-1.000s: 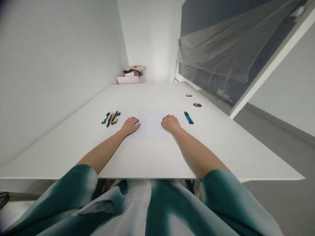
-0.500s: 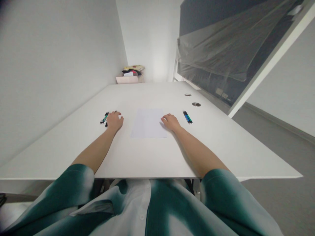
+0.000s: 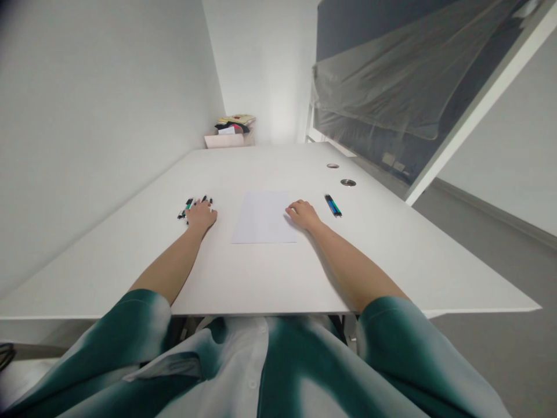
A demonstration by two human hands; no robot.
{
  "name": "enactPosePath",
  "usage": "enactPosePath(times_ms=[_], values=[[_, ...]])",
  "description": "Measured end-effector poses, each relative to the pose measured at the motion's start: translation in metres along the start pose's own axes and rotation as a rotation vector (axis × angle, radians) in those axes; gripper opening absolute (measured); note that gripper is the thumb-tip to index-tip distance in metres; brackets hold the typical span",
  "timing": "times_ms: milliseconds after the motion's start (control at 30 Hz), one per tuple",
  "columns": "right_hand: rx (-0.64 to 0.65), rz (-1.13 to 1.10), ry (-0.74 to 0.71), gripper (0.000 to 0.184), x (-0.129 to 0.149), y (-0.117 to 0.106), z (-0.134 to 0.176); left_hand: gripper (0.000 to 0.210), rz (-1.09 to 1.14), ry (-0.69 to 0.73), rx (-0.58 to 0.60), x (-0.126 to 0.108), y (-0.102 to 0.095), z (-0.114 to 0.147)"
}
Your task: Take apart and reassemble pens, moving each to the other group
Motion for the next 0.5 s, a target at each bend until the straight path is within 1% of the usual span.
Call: enactPosePath(times_ms=[100,200,267,333,500], values=[[-0.004,0.002,0.0,0.036,0.0,0.0,0.0,0.039,-0.04,0.076,0.027,-0.008,-0.004,0.002],[-0.001,-0.002,-0.002,0.035,-0.001,0.001,-0.001,0.036,-0.087,0.172,0.134,-0.018,-0.006,0.003],[0.003,-0.008,-0.005,0.034,-0.001,0.001,-0.001,0.038,-0.111,0.194,0.173,-0.023,-0.007,0.004],[0.004,-0.011,-0.006,0.034,-0.001,0.001,-0.002,0.039,-0.117,0.188,0.164,-0.026,-0.008,0.005],[-0.007,-0.027,-0.014,0.034,-0.001,0.001,-0.001,0.042,-0.052,0.183,0.068,-0.029,-0.013,0.01]])
Point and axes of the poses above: each hand's wrist, its own z-axis away from the middle knuckle, its own y-axis out of the palm, x = y × z, the point moved 2 cm from there along -z, towards the middle knuckle, and after that the axes turned 7 degrees about -x, right-handed, at the moved point
